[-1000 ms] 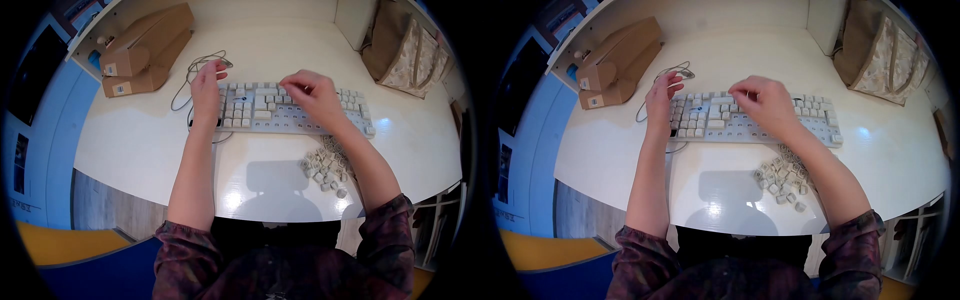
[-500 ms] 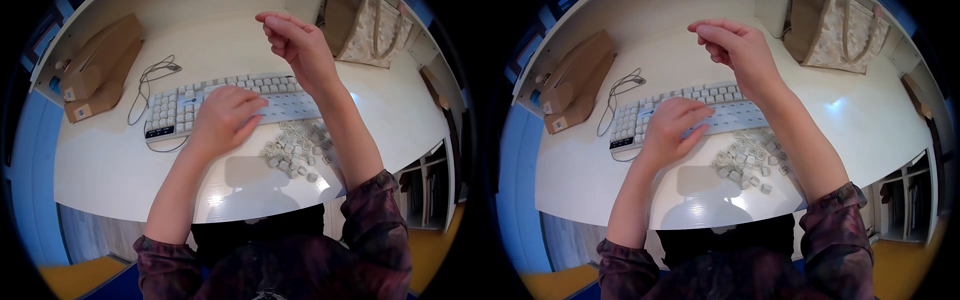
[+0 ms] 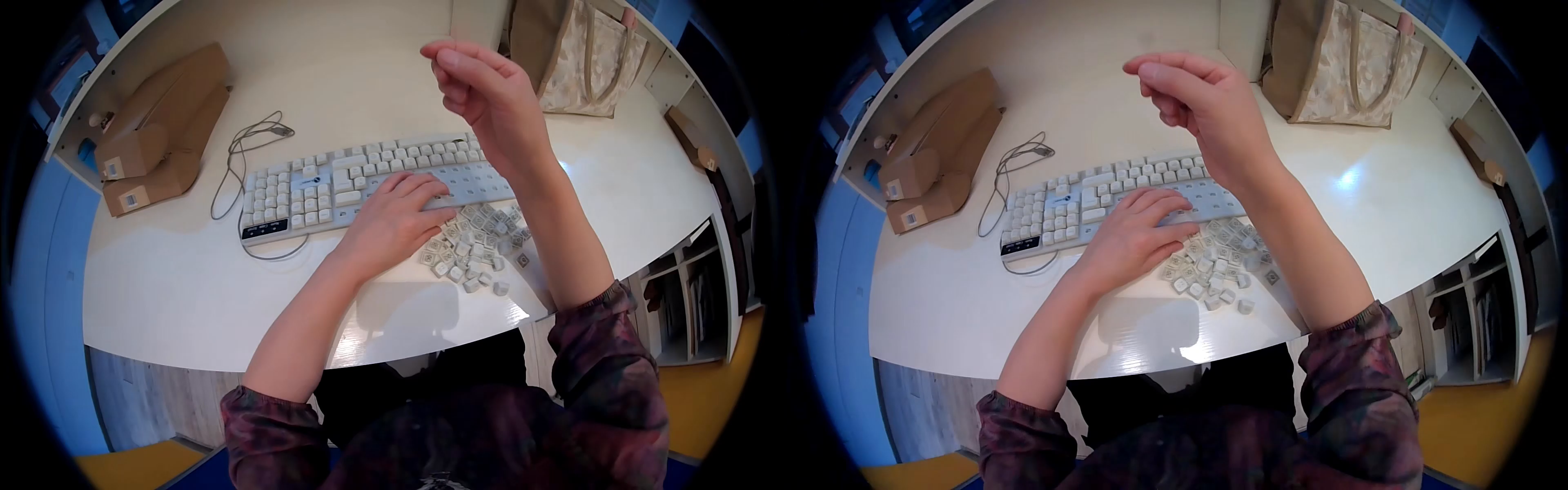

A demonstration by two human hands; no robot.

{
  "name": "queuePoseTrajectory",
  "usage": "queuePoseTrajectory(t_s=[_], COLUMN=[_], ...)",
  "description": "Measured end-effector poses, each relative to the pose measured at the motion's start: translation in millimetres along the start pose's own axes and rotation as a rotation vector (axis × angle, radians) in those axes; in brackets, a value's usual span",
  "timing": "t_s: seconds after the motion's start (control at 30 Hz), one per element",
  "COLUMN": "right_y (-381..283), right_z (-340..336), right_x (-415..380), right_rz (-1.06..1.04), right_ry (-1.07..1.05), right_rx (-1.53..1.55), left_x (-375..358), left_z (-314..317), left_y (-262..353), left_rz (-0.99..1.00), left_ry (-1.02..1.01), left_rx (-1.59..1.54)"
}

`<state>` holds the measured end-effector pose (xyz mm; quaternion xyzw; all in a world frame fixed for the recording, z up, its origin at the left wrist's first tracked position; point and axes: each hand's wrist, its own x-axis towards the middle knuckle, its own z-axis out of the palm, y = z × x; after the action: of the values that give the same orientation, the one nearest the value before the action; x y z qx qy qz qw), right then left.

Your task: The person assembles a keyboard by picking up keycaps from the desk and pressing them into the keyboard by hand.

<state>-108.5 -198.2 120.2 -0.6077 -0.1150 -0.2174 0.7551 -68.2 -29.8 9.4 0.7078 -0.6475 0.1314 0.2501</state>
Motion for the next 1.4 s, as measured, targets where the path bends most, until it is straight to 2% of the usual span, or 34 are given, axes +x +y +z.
queuePoseTrajectory(t_s=[0.2, 0.3, 0.4, 0.5, 0.6, 0.7, 0.9, 1.4], right_y=[5.8, 17.4, 41.0, 64.8, 72.2, 68.6, 63.6, 62.0], right_z=[-7.8, -10.7, -17.1, -25.8, -28.1, -21.2, -11.5, -3.8], right_x=[-17.4, -28.8, -34.4, -40.8, -47.3, -52.6, -57.1, -62.4], right_rz=[0.089, 0.188, 0.248, 0.317, 0.260, 0.190, -0.068, -0.312], right_ry=[0.046, 0.161, 0.242, 0.216, 0.130, 0.098, 0.003, 0.009], right_rx=[0.004, 0.006, 0.063, -0.027, -0.182, -0.285, -0.470, -0.621], left_x=[0.5, -1.0, -2.7, 0.1, 0.1, 0.4, 0.5, 1.7], left_z=[-2.2, 2.7, 3.8, 4.5, -1.6, -7.6, -18.9, -21.4], left_y=[-2.0, -5.6, -7.0, -7.0, -12.4, -15.6, -15.1, -9.4], left_rz=[0.038, 0.010, -0.131, -0.435, -0.550, -0.631, -0.677, -0.573], left_ry=[0.073, 0.110, 0.138, 0.256, 0.348, 0.340, 0.412, 0.428], left_rx=[-0.049, -0.069, -0.201, -0.667, -0.946, -1.153, -1.376, -1.358])
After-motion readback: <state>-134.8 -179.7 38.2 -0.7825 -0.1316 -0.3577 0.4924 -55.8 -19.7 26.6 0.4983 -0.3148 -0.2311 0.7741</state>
